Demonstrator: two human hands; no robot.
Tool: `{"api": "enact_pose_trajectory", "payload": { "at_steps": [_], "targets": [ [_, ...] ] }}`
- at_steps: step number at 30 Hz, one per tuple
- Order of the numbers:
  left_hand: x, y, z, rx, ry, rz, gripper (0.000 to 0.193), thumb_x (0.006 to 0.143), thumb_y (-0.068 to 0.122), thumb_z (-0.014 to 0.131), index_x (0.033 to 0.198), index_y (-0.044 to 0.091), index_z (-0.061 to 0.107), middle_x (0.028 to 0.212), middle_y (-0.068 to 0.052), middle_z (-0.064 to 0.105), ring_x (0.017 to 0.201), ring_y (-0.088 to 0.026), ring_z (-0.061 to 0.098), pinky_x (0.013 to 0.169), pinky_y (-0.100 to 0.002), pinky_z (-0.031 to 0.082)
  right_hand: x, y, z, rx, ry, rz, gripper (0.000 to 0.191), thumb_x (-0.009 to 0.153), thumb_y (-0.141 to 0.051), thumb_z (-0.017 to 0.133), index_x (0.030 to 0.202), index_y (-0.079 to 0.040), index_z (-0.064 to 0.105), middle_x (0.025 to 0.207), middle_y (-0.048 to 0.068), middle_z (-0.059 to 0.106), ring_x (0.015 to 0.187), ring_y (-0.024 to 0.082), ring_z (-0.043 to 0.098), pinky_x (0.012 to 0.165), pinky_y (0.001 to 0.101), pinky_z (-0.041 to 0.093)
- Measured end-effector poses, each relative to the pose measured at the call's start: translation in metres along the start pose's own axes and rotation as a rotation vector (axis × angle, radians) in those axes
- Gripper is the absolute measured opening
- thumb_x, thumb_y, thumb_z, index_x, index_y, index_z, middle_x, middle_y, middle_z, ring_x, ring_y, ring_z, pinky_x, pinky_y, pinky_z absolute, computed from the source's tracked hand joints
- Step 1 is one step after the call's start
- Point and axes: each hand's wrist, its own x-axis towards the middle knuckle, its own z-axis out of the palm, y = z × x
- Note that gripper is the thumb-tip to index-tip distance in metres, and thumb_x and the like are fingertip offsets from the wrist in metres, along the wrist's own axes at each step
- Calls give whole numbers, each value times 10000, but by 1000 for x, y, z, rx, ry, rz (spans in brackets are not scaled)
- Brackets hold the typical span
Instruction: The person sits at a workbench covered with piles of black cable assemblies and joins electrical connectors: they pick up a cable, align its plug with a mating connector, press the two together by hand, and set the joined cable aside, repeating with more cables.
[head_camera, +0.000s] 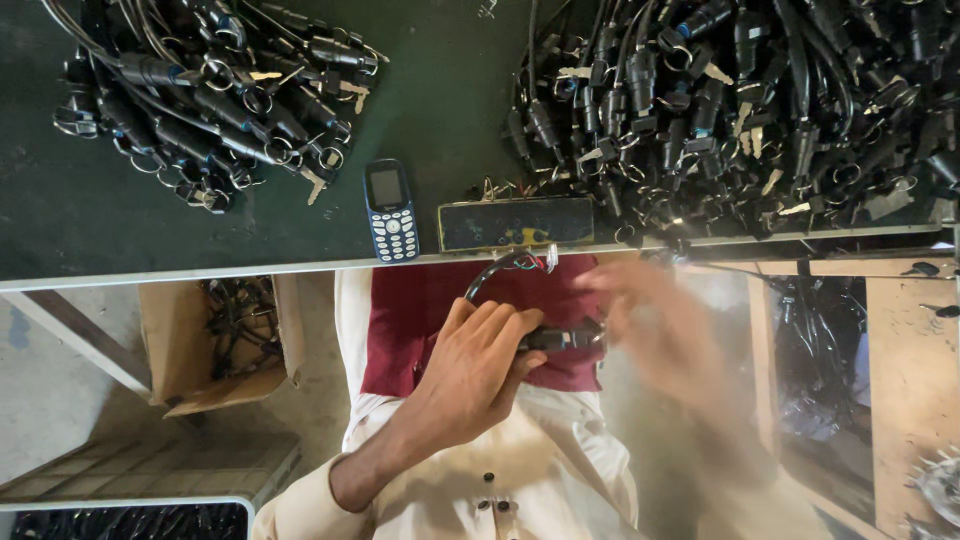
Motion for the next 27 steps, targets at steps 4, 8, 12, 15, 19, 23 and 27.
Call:
{"api": "enact_pose_trajectory", "payload": {
  "at_steps": [4, 8, 12, 15, 19, 23, 27],
  "targets": [
    [-1, -2, 0, 7, 12, 7, 306, 966, 148, 676, 1219, 16, 566, 913, -89, 546, 870, -284, 529, 804, -429, 364, -13, 3, -1, -430, -208, -154, 217, 972, -253, 625, 1017, -41, 629, 930, 95, 671, 750, 229, 665, 658, 343, 528],
    [-5, -9, 10, 129, 67, 60, 322, 938, 171, 687, 1204, 26, 576, 915, -96, 534, 889, -286, 530, 823, -438, 369, -24, 34, 18, -432, -107, 81, 265, 1033, -288, 537, 946, -46, 601, 758, 111, 598, 646, 230, 608, 606, 373, 466],
    [-13, -8, 11, 254, 58, 144, 382, 865, 120, 676, 1225, 24, 589, 942, -110, 544, 905, -288, 542, 826, -444, 395, -22, 29, 20, -124, -240, 479, 357, 1067, -355, 479, 982, -59, 659, 816, 124, 626, 743, 234, 578, 693, 372, 460],
    [-17, 11, 9, -57, -120, 80, 251, 966, 162, 704, 1201, 117, 627, 971, -80, 599, 929, -281, 612, 853, -453, 476, -17, -28, 3, -136, -412, 672, 359, 1002, -327, 479, 1052, -77, 733, 1002, 57, 692, 897, 171, 630, 816, 327, 517],
    [-17, 40, -4, -621, -431, -4, 294, 979, 128, 642, 1265, 74, 683, 1177, -96, 677, 1091, -281, 679, 969, -407, 536, -28, -120, -8, 418, 396, 480, 353, 970, -227, 481, 1130, 8, 689, 1088, 99, 740, 1004, 166, 685, 902, 334, 548],
    [-4, 27, -58, -279, -240, 330, 294, 944, 94, 665, 1235, 61, 687, 1159, -93, 653, 1101, -290, 639, 1000, -393, 515, 11, -113, -41, -101, 354, 306, 282, 1112, -237, 506, 1116, -11, 675, 934, 41, 633, 862, 78, 552, 766, 251, 459],
    [41, -27, -119, 301, -77, -445, 294, 811, 267, 859, 1064, 143, 773, 1066, -35, 710, 1063, -218, 655, 997, -374, 510, 10, -69, -67, -172, 435, 163, 273, 1131, -227, 530, 1096, -1, 680, 905, 13, 642, 817, 52, 535, 730, 217, 430]
  ]
}}
